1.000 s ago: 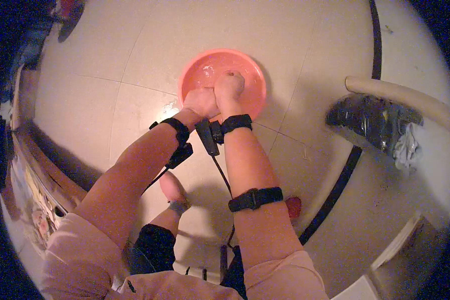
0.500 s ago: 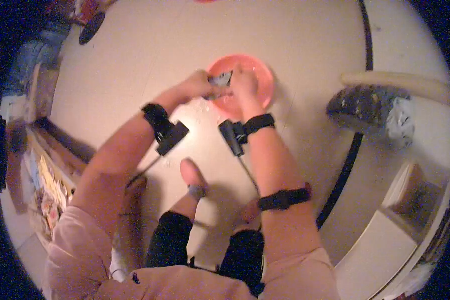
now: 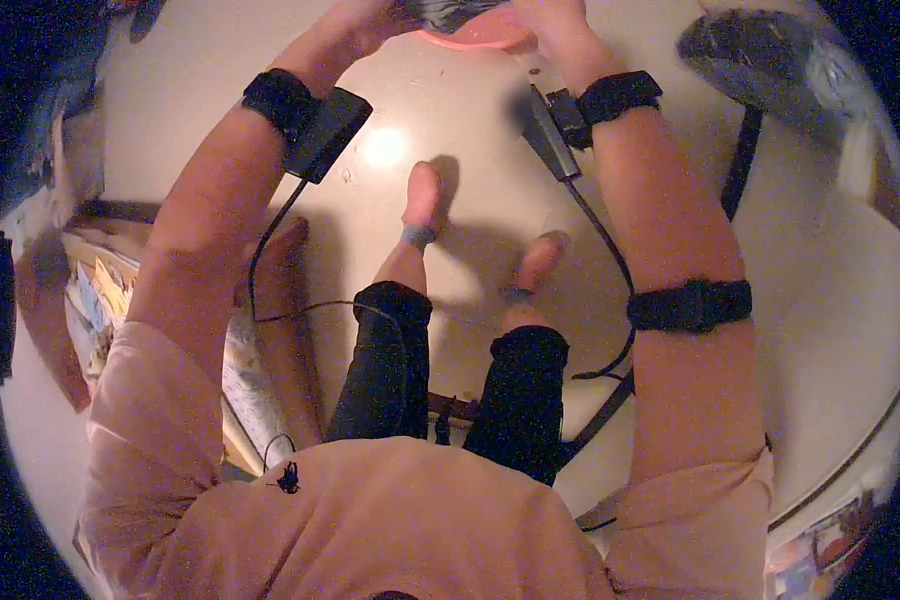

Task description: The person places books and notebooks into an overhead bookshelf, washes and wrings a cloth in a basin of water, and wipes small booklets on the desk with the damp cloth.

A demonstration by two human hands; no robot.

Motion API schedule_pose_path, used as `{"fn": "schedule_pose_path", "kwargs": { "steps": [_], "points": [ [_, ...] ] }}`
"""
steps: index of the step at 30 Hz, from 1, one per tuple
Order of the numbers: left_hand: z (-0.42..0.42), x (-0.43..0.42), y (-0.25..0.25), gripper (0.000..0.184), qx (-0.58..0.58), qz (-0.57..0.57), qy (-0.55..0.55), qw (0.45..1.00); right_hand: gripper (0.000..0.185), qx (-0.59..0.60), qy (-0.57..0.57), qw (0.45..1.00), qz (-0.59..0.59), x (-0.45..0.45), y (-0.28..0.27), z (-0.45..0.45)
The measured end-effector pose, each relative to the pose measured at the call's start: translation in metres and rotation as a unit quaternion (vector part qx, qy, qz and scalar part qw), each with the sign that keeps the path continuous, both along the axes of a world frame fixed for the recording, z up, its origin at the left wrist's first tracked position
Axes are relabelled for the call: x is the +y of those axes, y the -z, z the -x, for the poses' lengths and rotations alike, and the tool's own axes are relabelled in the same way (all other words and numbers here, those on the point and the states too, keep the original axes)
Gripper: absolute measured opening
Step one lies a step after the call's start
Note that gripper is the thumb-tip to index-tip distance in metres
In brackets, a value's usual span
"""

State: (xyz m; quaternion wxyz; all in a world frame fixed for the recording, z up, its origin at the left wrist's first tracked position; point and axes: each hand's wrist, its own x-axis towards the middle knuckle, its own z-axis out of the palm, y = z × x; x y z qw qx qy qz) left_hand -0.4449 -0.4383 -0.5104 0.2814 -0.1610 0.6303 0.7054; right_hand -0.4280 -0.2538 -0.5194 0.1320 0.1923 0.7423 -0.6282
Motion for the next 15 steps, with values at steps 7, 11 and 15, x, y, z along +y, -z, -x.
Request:
{"fn": "schedule_pose_path", "kwargs": {
  "steps": [7, 11, 15],
  "points": [
    [-0.009, 0.073, -0.088, 0.025, 0.054, -0.096, 0.086, 0.99, 0.065, 0.038, 0.045, 0.996, -0.07, 0.056, -0.107, -0.015],
    [-0.049, 0.089, -0.162, 0.029, 0.139, -0.132, 0.104, 0.976, 0.052, 0.162, 0.08, 0.982, -0.052, 0.054, -0.158, -0.041],
    [-0.084, 0.078, -0.213, 0.026, 0.163, -0.363, 0.263, 0.879, 0.034, 0.184, 0.069, 0.976, 0.091, 0.017, -0.243, -0.1]
  ]
}}
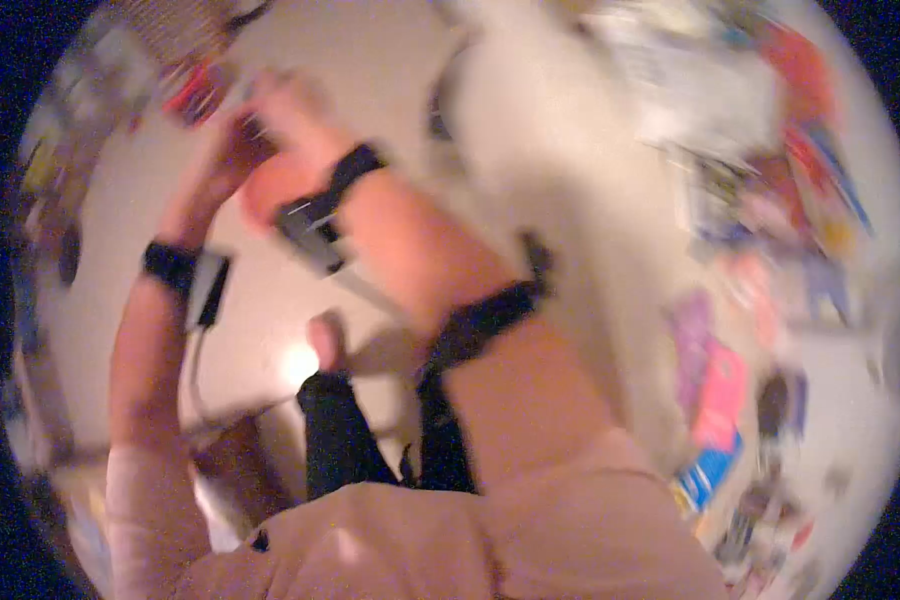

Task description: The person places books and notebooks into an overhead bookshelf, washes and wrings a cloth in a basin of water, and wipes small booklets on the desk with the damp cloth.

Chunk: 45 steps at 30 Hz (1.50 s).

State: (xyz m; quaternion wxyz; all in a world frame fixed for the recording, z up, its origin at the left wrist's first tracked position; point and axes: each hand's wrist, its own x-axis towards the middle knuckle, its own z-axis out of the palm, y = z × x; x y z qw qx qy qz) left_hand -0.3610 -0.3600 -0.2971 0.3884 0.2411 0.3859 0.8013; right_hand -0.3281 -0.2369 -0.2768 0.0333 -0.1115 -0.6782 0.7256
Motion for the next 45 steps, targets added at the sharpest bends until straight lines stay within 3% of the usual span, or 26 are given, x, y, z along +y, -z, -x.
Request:
{"fn": "schedule_pose_path", "kwargs": {
  "steps": [1, 2, 3, 6, 8, 9, 11, 13, 16, 17, 18, 19, 20, 21, 23, 24, 27, 31, 33, 37, 39, 41, 45],
  "points": [
    [-0.038, 0.0, -0.019, 0.031, 0.039, -0.072, -0.037, 0.996, 0.031, 0.072, 0.023, 0.996, 0.04, -0.006, -0.021, -0.022],
    [0.006, -0.005, -0.013, 0.033, 0.015, 0.076, 0.023, 0.997, 0.026, -0.007, 0.122, 0.98, -0.158, -0.007, -0.029, -0.012],
    [0.004, -0.01, -0.027, 0.034, -0.017, 0.073, 0.066, 0.995, 0.028, -0.026, 0.088, 0.987, -0.13, -0.004, -0.05, -0.029],
    [-0.06, -0.003, -0.088, 0.035, 0.089, -0.014, 0.125, 0.988, 0.026, 0.045, 0.181, 0.98, -0.075, -0.005, -0.104, -0.083],
    [-0.105, 0.003, -0.122, 0.037, 0.12, -0.038, 0.084, 0.988, 0.024, 0.19, 0.347, 0.893, -0.215, -0.007, -0.132, -0.122],
    [-0.117, 0.012, -0.132, 0.037, 0.131, -0.039, 0.092, 0.986, 0.024, 0.199, 0.356, 0.888, -0.213, 0.0, -0.151, -0.143],
    [-0.144, 0.033, -0.143, 0.036, 0.106, -0.093, 0.084, 0.986, 0.026, 0.109, 0.146, 0.972, -0.151, 0.024, -0.194, -0.208],
    [-0.229, 0.049, -0.191, 0.037, 0.192, -0.074, 0.056, 0.977, 0.029, 0.231, 0.194, 0.888, -0.346, 0.046, -0.217, -0.261],
    [-0.315, 0.076, -0.215, 0.041, 0.268, -0.035, -0.005, 0.963, 0.029, 0.262, 0.174, 0.868, -0.384, 0.078, -0.245, -0.368],
    [-0.346, 0.081, -0.217, 0.04, 0.312, -0.044, -0.036, 0.948, 0.028, 0.227, 0.202, 0.813, -0.497, 0.086, -0.256, -0.41],
    [-0.37, 0.087, -0.216, 0.041, 0.346, -0.031, -0.058, 0.936, 0.025, 0.257, 0.23, 0.818, -0.46, 0.11, -0.249, -0.435],
    [-0.384, 0.094, -0.205, 0.04, 0.402, -0.012, -0.046, 0.914, 0.026, 0.257, 0.255, 0.788, -0.497, 0.125, -0.251, -0.472],
    [-0.402, 0.103, -0.203, 0.036, 0.46, 0.026, -0.058, 0.886, 0.031, 0.232, 0.244, 0.837, -0.431, 0.134, -0.259, -0.516],
    [-0.409, 0.111, -0.188, 0.035, 0.468, 0.044, -0.005, 0.883, 0.032, 0.189, 0.283, 0.882, -0.326, 0.139, -0.259, -0.551],
    [-0.436, 0.125, -0.163, 0.04, 0.516, 0.125, 0.026, 0.847, 0.028, 0.205, 0.383, 0.875, -0.212, 0.159, -0.242, -0.607],
    [-0.451, 0.129, -0.151, 0.042, 0.537, 0.144, 0.03, 0.831, 0.028, 0.207, 0.393, 0.871, -0.21, 0.172, -0.233, -0.633],
    [-0.5, 0.131, -0.14, 0.044, 0.604, 0.075, 0.068, 0.791, 0.029, 0.152, 0.461, 0.862, -0.145, 0.189, -0.21, -0.698],
    [-0.554, 0.155, -0.136, 0.048, 0.672, -0.036, 0.105, 0.733, 0.03, 0.097, 0.485, 0.846, -0.201, 0.178, -0.186, -0.742],
    [-0.582, 0.162, -0.133, 0.057, 0.668, -0.001, 0.126, 0.733, 0.031, 0.009, 0.46, 0.732, -0.502, 0.159, -0.171, -0.748],
    [-0.625, 0.172, -0.119, 0.064, 0.715, 0.084, 0.116, 0.684, 0.038, -0.054, 0.344, 0.785, -0.512, 0.126, -0.102, -0.745],
    [-0.635, 0.178, -0.104, 0.064, 0.754, 0.069, 0.026, 0.652, 0.04, -0.059, 0.338, 0.753, -0.561, 0.112, -0.088, -0.737],
    [-0.635, 0.18, -0.098, 0.061, 0.741, 0.054, 0.016, 0.669, 0.043, -0.06, 0.331, 0.721, -0.606, 0.109, -0.085, -0.735],
    [-0.633, 0.183, -0.093, 0.059, 0.72, 0.043, -0.004, 0.693, 0.042, -0.053, 0.346, 0.751, -0.56, 0.11, -0.087, -0.731]
  ]
}}
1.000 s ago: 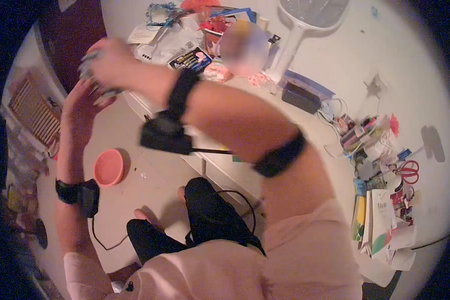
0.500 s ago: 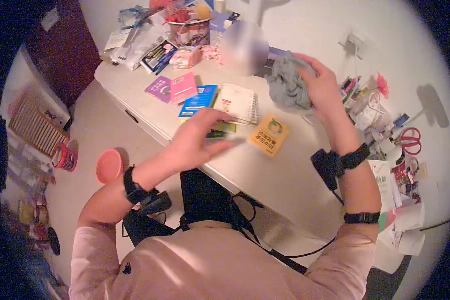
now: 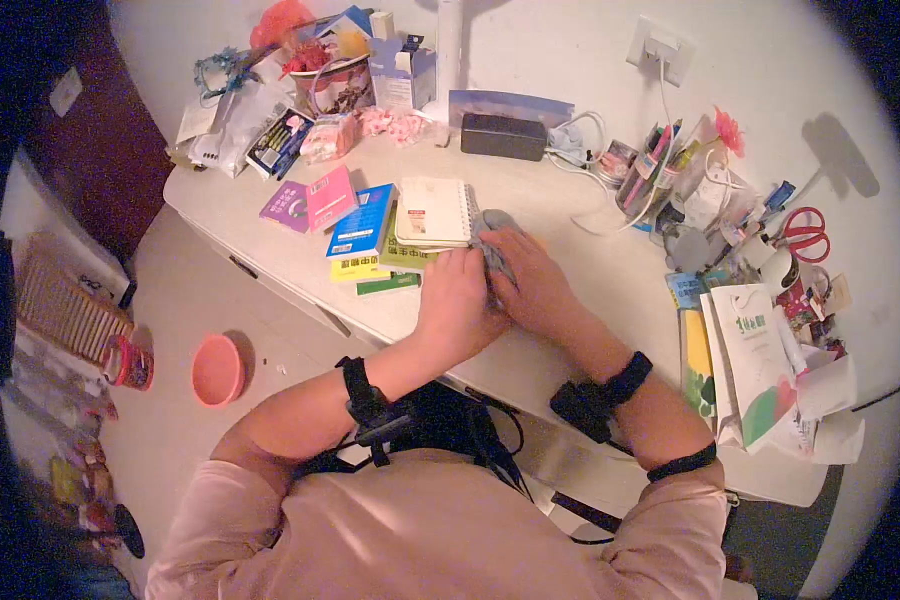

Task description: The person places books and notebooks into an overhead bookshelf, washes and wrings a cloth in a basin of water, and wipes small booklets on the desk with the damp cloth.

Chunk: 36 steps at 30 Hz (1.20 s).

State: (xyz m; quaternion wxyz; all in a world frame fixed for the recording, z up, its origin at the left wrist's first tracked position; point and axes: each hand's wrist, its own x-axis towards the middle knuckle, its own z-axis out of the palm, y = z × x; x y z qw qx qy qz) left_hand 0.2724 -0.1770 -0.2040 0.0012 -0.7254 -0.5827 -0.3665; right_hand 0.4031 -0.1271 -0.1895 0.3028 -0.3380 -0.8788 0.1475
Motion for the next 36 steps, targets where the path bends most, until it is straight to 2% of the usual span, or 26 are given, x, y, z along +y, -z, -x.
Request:
{"fn": "schedule_pose_path", "kwargs": {
  "steps": [5, 7, 9, 12, 19, 22, 25, 26, 28, 29, 31, 34, 35, 36],
  "points": [
    [0.0, 0.002, 0.0, 0.07, -0.044, 0.004, 0.015, 0.999, 0.043, -0.004, 0.006, 0.999, 0.035, 0.008, -0.004, 0.002],
    [0.001, 0.003, 0.0, 0.075, -0.06, 0.014, 0.016, 0.998, 0.043, 0.004, 0.091, 0.995, 0.051, 0.022, 0.0, 0.002],
    [0.003, 0.003, 0.0, 0.082, -0.082, 0.026, 0.027, 0.996, 0.042, 0.002, 0.123, 0.991, 0.045, 0.039, 0.001, -0.001],
    [0.006, 0.004, 0.006, 0.083, -0.073, -0.007, 0.027, 0.997, 0.04, 0.003, 0.162, 0.986, 0.043, 0.053, 0.006, 0.003],
    [0.004, 0.003, 0.002, 0.082, -0.062, 0.03, 0.023, 0.997, 0.036, 0.025, 0.152, 0.986, 0.058, 0.06, 0.008, -0.002],
    [0.006, 0.004, -0.002, 0.081, -0.053, 0.043, 0.022, 0.997, 0.034, 0.0, 0.193, 0.978, 0.074, 0.068, 0.003, -0.003],
    [0.004, 0.003, -0.001, 0.08, -0.064, 0.063, 0.021, 0.996, 0.034, 0.022, 0.237, 0.971, 0.016, 0.077, 0.003, -0.01],
    [0.003, 0.003, 0.002, 0.081, -0.068, 0.042, 0.01, 0.997, 0.034, 0.021, 0.236, 0.972, 0.011, 0.078, 0.002, -0.016],
    [0.003, 0.006, 0.003, 0.081, -0.073, 0.015, -0.005, 0.997, 0.038, 0.109, 0.147, 0.977, 0.106, 0.056, -0.016, -0.013],
    [0.003, 0.007, 0.003, 0.084, -0.081, 0.023, 0.005, 0.996, 0.041, 0.063, 0.086, 0.993, 0.052, 0.043, -0.016, -0.009],
    [0.005, 0.008, 0.007, 0.087, -0.086, 0.036, 0.015, 0.996, 0.043, -0.015, 0.06, 0.997, 0.049, 0.006, -0.007, 0.011],
    [0.003, 0.013, 0.011, 0.088, -0.08, 0.08, 0.035, 0.993, 0.045, -0.033, 0.076, 0.992, 0.09, -0.002, -0.014, 0.006],
    [0.003, 0.012, 0.01, 0.088, -0.071, 0.041, 0.038, 0.996, 0.038, -0.016, 0.069, 0.997, 0.011, 0.024, 0.005, -0.006],
    [0.005, 0.009, 0.008, 0.089, -0.058, 0.001, 0.04, 0.998, 0.038, -0.012, 0.064, 0.998, 0.013, 0.036, 0.007, -0.017]
  ]
}}
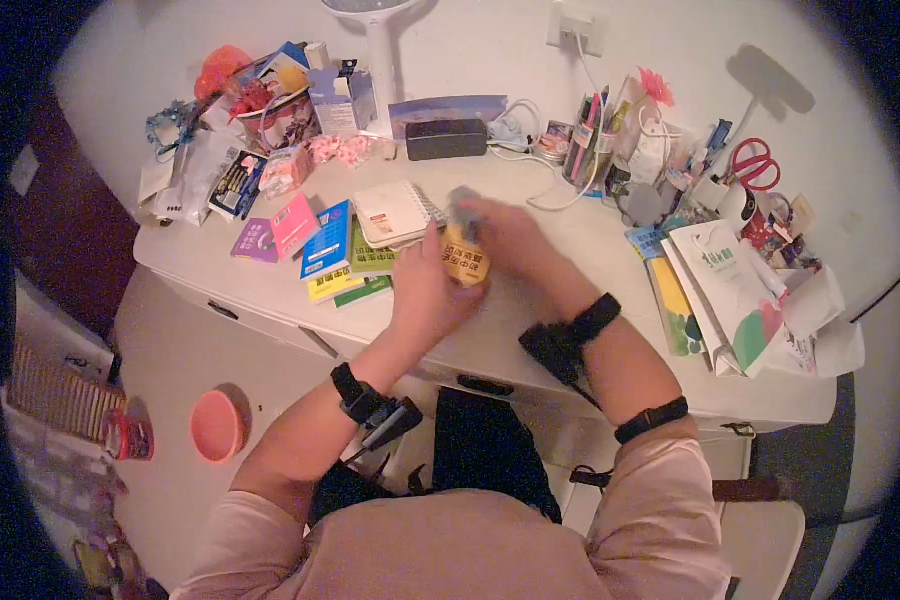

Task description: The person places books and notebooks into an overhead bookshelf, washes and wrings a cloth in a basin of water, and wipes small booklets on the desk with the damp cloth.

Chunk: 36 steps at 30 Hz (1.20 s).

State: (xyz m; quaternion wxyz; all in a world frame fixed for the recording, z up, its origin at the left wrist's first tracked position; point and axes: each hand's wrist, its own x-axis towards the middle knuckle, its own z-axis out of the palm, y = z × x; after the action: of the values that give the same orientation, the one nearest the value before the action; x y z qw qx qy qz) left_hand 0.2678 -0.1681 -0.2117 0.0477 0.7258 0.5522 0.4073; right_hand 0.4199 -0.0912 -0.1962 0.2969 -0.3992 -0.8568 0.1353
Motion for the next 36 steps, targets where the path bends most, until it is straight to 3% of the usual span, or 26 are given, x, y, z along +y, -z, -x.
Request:
{"fn": "schedule_pose_path", "kwargs": {
  "steps": [2, 3, 4, 5, 6, 8, 9, 12, 13, 15, 19, 21, 22, 24, 25, 27, 28, 30, 31, 33, 36],
  "points": [
    [0.004, -0.003, -0.006, 0.089, 0.019, 0.015, -0.001, 1.0, 0.039, 0.014, 0.12, 0.992, -0.044, 0.019, -0.001, -0.017],
    [0.005, -0.005, -0.013, 0.091, -0.042, 0.003, 0.002, 0.999, 0.039, 0.022, 0.115, 0.992, -0.045, 0.025, -0.002, -0.026],
    [0.006, -0.006, -0.022, 0.094, -0.104, -0.012, 0.007, 0.995, 0.039, 0.145, 0.149, 0.978, 0.007, 0.032, -0.004, -0.034],
    [0.007, -0.01, -0.029, 0.088, -0.261, 0.11, 0.032, 0.959, 0.039, 0.265, 0.179, 0.946, 0.06, 0.039, -0.003, -0.039],
    [0.009, -0.007, -0.034, 0.088, -0.254, 0.107, 0.028, 0.961, 0.039, 0.273, 0.174, 0.944, 0.06, 0.039, -0.006, -0.036],
    [0.012, 0.002, -0.043, 0.08, -0.345, 0.182, -0.01, 0.921, 0.038, 0.423, 0.107, 0.9, -0.02, 0.028, -0.02, -0.028],
    [0.009, 0.003, -0.044, 0.08, -0.344, 0.182, -0.013, 0.921, 0.036, 0.483, 0.07, 0.872, 0.033, 0.008, -0.033, -0.016],
    [-0.006, 0.005, -0.048, 0.046, -0.564, 0.277, 0.157, 0.762, 0.036, 0.393, 0.026, 0.918, -0.051, -0.023, -0.032, 0.01],
    [-0.012, 0.004, -0.048, 0.046, -0.561, 0.276, 0.158, 0.764, 0.036, 0.396, 0.026, 0.916, -0.054, -0.03, -0.03, 0.016],
    [-0.02, 0.0, -0.044, 0.037, -0.708, 0.351, 0.174, 0.587, 0.037, 0.237, 0.026, 0.947, -0.215, -0.039, -0.028, 0.023],
    [-0.02, -0.003, -0.043, 0.04, -0.677, 0.375, 0.239, 0.587, 0.036, 0.251, 0.048, 0.948, -0.19, -0.031, -0.033, 0.011],
    [-0.019, -0.002, -0.046, 0.042, -0.69, 0.366, 0.322, 0.536, 0.034, 0.37, 0.114, 0.913, 0.129, -0.024, -0.041, 0.001],
    [-0.019, 0.0, -0.045, 0.042, -0.69, 0.366, 0.321, 0.536, 0.034, 0.371, 0.114, 0.913, 0.13, -0.025, -0.037, 0.003],
    [-0.018, 0.007, -0.048, 0.044, -0.706, 0.335, 0.307, 0.542, 0.034, 0.36, 0.031, 0.931, -0.047, -0.029, -0.031, 0.013],
    [-0.017, 0.009, -0.05, 0.044, -0.708, 0.333, 0.307, 0.542, 0.034, 0.359, 0.029, 0.932, -0.046, -0.033, -0.03, 0.017],
    [-0.009, 0.011, -0.053, 0.036, -0.729, 0.309, 0.228, 0.566, 0.039, 0.256, -0.052, 0.951, -0.164, -0.041, -0.029, 0.025],
    [-0.005, 0.014, -0.048, 0.036, -0.729, 0.309, 0.226, 0.568, 0.039, 0.258, -0.053, 0.951, -0.163, -0.04, -0.029, 0.026],
    [0.003, 0.018, -0.043, 0.044, -0.644, 0.353, 0.361, 0.574, 0.037, 0.229, 0.002, 0.935, -0.27, -0.033, -0.032, 0.024],
    [0.0, 0.014, -0.044, 0.044, -0.644, 0.353, 0.359, 0.576, 0.037, 0.231, 0.002, 0.935, -0.269, -0.031, -0.034, 0.021],
    [-0.009, 0.0, -0.045, 0.045, -0.66, 0.357, 0.336, 0.569, 0.038, 0.242, 0.148, 0.959, -0.017, -0.024, -0.037, 0.006],
    [-0.002, -0.009, -0.042, 0.043, -0.612, 0.378, 0.367, 0.59, 0.036, 0.293, 0.173, 0.939, -0.045, 0.029, 0.011, -0.037]
  ]
}}
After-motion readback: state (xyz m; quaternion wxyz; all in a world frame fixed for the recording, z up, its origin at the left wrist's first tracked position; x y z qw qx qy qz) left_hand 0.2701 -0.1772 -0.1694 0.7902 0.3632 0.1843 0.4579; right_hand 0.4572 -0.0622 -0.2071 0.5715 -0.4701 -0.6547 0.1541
